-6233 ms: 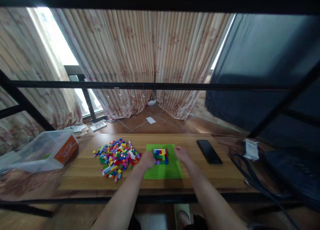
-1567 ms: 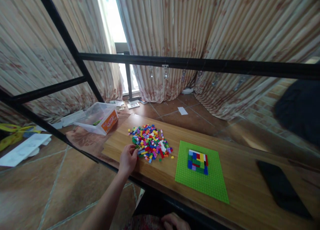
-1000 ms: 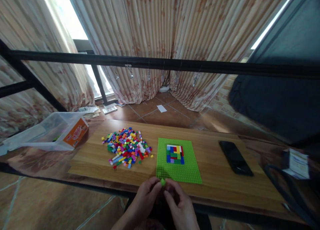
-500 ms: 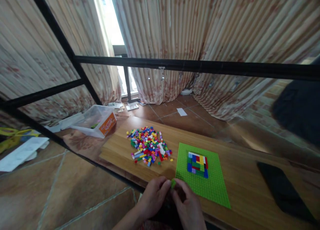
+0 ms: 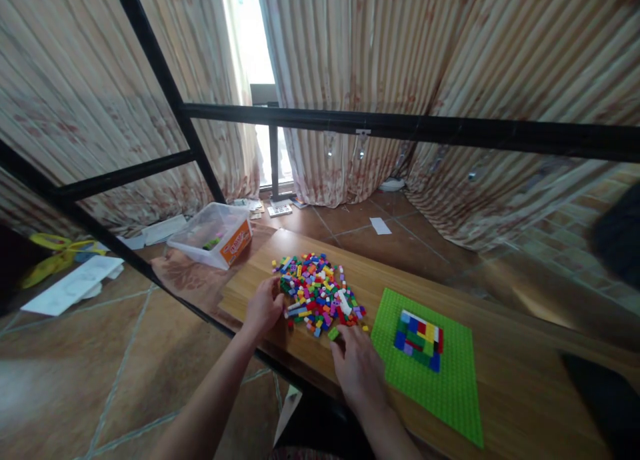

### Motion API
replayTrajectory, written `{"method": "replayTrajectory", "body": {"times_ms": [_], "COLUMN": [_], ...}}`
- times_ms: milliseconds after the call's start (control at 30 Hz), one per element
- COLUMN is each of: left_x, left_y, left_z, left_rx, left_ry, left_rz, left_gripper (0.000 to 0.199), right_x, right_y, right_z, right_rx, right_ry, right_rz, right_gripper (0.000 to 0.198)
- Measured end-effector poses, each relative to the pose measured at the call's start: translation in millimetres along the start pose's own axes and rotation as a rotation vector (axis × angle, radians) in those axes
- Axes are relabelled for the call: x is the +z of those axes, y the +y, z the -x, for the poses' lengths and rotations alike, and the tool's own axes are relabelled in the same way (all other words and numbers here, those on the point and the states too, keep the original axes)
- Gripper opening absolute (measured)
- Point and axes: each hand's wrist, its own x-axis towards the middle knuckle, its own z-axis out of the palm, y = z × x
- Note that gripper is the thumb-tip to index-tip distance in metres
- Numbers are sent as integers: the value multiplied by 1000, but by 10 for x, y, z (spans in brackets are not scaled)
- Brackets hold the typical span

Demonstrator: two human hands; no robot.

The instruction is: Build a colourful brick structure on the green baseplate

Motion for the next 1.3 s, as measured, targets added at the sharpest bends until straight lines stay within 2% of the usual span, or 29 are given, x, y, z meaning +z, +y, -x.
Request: {"method": "replayTrajectory", "body": {"times_ms": [167, 400, 633, 767, 933, 1100, 1300], "left_x": [61, 93, 47, 60, 211, 316, 321], "left_y": [78, 69, 53, 164, 399, 493, 485], "left_z": [0, 9, 57, 191, 356, 330, 331], "left_rx": [11, -12, 21, 92, 296, 357, 393], "left_ry": [-15, 42, 28, 66, 22, 34, 103], "left_rz": [-57, -63, -31, -5, -103, -205, -147], "left_gripper": [43, 43, 42, 39, 27, 18, 18], "right_x": [31, -4, -186, -242, -248, -258, -263], "right_y": [35, 333, 607, 566, 420, 368, 370], "right_z": [-4, 258, 495, 542, 563, 564, 557], "right_rx": [-14, -11, 22, 36, 58, 64, 68], "right_ry": [38, 134, 84, 80, 64, 60, 72], "right_rz": [-15, -59, -159, -197, -221, -223, -246], "right_gripper": [31, 22, 23, 22, 21, 19, 17]}}
